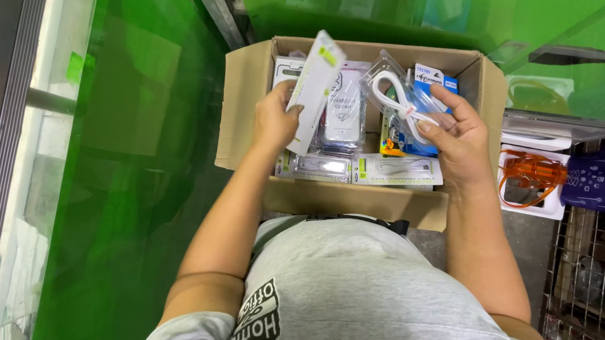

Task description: Inspecting various mobile phone accessories including cases and charging cables inside a cardboard box.

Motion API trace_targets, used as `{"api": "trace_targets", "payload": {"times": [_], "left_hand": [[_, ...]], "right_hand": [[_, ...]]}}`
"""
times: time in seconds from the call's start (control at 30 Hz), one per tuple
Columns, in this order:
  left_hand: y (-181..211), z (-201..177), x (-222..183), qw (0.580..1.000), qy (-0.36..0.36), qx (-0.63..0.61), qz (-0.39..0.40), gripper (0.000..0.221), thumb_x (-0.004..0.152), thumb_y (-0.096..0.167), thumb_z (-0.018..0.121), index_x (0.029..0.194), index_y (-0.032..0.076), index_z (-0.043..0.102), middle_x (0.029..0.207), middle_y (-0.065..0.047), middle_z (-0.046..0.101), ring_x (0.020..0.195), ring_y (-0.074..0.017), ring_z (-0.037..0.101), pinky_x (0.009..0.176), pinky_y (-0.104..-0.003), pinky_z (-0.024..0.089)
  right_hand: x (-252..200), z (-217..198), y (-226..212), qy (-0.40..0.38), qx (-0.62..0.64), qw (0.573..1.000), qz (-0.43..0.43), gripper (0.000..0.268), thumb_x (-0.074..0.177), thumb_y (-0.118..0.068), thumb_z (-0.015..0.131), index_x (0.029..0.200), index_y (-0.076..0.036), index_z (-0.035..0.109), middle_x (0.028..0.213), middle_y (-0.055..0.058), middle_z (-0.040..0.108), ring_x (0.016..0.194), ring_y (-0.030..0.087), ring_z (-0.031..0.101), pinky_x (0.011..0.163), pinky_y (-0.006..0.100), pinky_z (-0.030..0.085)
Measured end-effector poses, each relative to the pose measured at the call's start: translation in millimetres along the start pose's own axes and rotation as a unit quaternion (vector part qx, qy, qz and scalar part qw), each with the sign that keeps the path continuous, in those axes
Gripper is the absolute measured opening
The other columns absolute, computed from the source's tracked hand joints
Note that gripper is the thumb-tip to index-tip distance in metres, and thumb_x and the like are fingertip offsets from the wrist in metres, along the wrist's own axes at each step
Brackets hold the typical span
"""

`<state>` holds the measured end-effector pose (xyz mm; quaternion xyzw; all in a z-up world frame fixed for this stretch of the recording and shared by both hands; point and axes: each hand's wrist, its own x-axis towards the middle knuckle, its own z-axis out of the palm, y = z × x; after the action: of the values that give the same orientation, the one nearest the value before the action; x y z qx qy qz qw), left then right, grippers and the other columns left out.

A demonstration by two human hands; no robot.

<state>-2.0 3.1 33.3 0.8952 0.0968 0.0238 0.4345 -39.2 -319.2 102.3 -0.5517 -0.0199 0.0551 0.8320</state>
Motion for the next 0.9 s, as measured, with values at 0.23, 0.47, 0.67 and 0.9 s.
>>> {"api": "trace_targets", "payload": {"times": [0.23, 0.47, 0.67, 0.9], "left_hand": [[98, -129, -18, 0.95, -0.235, -0.138, 0.153, 0.036, 0.089, -0.003, 0.073, 0.124, 0.006, 0.071, 0.105, -0.009, 0.078, 0.092, -0.0137, 0.07, 0.082, -0.029, 0.058], [125, -163, -14, 0.926, -0.312, -0.146, 0.155, 0.039, 0.088, -0.004, 0.071, 0.126, 0.005, 0.071, 0.102, -0.01, 0.078, 0.091, -0.0142, 0.069, 0.082, -0.03, 0.057], [144, -176, -16, 0.921, -0.273, -0.018, 0.277, 0.036, 0.084, -0.001, 0.074, 0.12, 0.004, 0.072, 0.104, -0.014, 0.077, 0.09, -0.0222, 0.075, 0.08, -0.035, 0.058], [153, -130, -50, 0.848, 0.284, 0.047, 0.445, 0.04, 0.085, 0.001, 0.078, 0.122, 0.001, 0.063, 0.118, -0.017, 0.064, 0.112, -0.0329, 0.062, 0.097, -0.042, 0.05]], "right_hand": [[5, 9, -25, -0.068, -0.003, 0.997, 0.046, 0.072, 0.087, 0.008, 0.07, 0.154, 0.002, 0.047, 0.125, 0.02, 0.072, 0.117, 0.023, 0.071, 0.103, 0.034, 0.056], [9, 5, 3, -0.151, 0.099, 0.982, 0.055, 0.079, 0.086, 0.012, 0.07, 0.161, 0.005, 0.044, 0.11, 0.023, 0.074, 0.1, 0.025, 0.074, 0.09, 0.031, 0.055], [7, 2, 16, -0.133, 0.056, 0.983, 0.116, 0.052, 0.084, 0.01, 0.07, 0.135, 0.008, 0.06, 0.111, 0.022, 0.074, 0.1, 0.026, 0.075, 0.092, 0.037, 0.06], [4, 9, 12, -0.062, 0.134, 0.986, 0.078, 0.033, 0.092, 0.006, 0.071, 0.125, 0.009, 0.067, 0.113, 0.022, 0.074, 0.1, 0.029, 0.074, 0.093, 0.042, 0.061]]}}
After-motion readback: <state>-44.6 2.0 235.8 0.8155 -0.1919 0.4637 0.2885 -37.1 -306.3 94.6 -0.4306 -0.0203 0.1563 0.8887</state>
